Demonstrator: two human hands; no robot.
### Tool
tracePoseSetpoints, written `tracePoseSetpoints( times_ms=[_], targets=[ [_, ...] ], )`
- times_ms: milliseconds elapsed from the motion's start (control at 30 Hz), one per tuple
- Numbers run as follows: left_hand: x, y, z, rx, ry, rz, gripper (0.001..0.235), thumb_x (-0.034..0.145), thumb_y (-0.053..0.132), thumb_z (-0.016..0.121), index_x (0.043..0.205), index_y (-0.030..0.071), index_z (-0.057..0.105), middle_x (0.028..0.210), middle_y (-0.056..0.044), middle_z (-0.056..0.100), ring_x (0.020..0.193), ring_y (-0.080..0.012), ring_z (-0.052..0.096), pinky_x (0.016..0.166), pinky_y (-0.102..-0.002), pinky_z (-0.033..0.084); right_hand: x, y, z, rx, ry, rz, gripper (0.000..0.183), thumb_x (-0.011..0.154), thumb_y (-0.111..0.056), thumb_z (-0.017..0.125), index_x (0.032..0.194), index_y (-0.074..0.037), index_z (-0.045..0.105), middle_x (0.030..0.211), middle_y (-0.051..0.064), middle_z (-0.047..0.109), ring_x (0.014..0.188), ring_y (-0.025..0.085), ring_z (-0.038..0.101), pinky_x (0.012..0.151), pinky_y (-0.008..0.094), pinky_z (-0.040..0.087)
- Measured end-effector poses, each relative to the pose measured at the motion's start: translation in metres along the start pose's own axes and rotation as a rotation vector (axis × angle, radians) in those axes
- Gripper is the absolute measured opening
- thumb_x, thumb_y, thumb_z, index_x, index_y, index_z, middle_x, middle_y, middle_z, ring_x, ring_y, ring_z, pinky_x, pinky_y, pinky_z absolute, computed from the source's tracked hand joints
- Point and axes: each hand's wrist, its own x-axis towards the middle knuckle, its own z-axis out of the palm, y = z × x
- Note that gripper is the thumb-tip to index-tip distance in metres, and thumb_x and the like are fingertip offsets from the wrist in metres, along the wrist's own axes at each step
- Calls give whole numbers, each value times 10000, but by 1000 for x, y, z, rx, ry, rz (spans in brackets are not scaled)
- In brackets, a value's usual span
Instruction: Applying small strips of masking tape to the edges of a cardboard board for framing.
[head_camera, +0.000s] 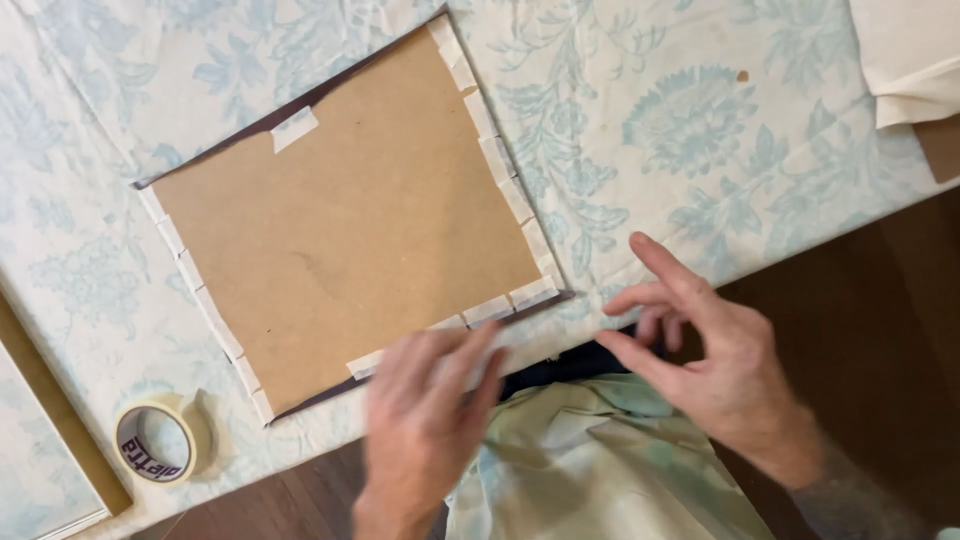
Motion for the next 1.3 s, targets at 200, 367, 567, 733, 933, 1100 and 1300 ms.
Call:
tracePoseSetpoints(
  times_ms=[200, 367, 567, 733, 933, 1100, 1300],
  targets=[
    [41, 9, 30, -2, -148, 43, 258, 1014, 126, 712, 1260, 71, 654, 994, -55, 628, 831, -242, 569, 691, -385, 428, 15, -17, 17, -78, 47, 17, 830, 924, -82, 824, 1564, -22, 300, 1151, 43, 784, 644, 93, 548, 571, 210, 486],
    [41, 10, 36, -5, -161, 57, 218, 1029, 108, 676, 1238, 46, 664, 1038, -62, 659, 817, -256, 566, 683, -388, 421, 17, -13, 21, -39, 46, 16, 756, 954, -64, 792, 1546, -27, 322, 1140, 14, 790, 649, 109, 515, 594, 210, 486],
    [43, 8, 40, -7, -133, 86, 120, 1053, 92, 633, 1156, 43, 672, 1027, -64, 657, 796, -258, 557, 681, -390, 405, 18, -12, 23, 37, 53, -46, 706, 941, -25, 807, 1498, 11, 376, 1092, 43, 801, 753, 105, 632, 694, 215, 563],
    [43, 5, 42, -23, -137, 126, 150, 1065, 56, 512, 1092, 49, 659, 1023, -79, 629, 774, -265, 523, 686, -390, 393, 16, -10, 23, 39, 78, -25, 675, 941, -21, 813, 1481, -13, 408, 1041, 15, 805, 689, 102, 583, 639, 203, 530],
    [44, 4, 43, -17, -127, 118, 116, 1061, 57, 535, 1042, 71, 648, 1010, -56, 619, 740, -252, 490, 659, -378, 375, 19, -11, 22, -81, 116, -10, 664, 945, -63, 846, 1458, 14, 430, 914, -6, 759, 701, 162, 462, 762, 260, 488],
    [44, 4, 42, -45, -132, 113, 78, 1053, 71, 576, 1058, 54, 652, 1022, -71, 637, 757, -262, 517, 672, -385, 387, 23, -13, 23, -101, 105, 5, 656, 925, -79, 854, 1433, 32, 454, 1002, 18, 787, 689, 162, 511, 849, 297, 516],
    [45, 4, 41, -119, -146, 46, 138, 1040, 76, 618, 1167, 28, 643, 1017, -78, 679, 817, -273, 582, 702, -388, 430, 24, -17, 27, -123, 106, 37, 620, 937, -60, 829, 1432, 17, 464, 995, -13, 780, 711, 154, 535, 906, 319, 480]
  ],
)
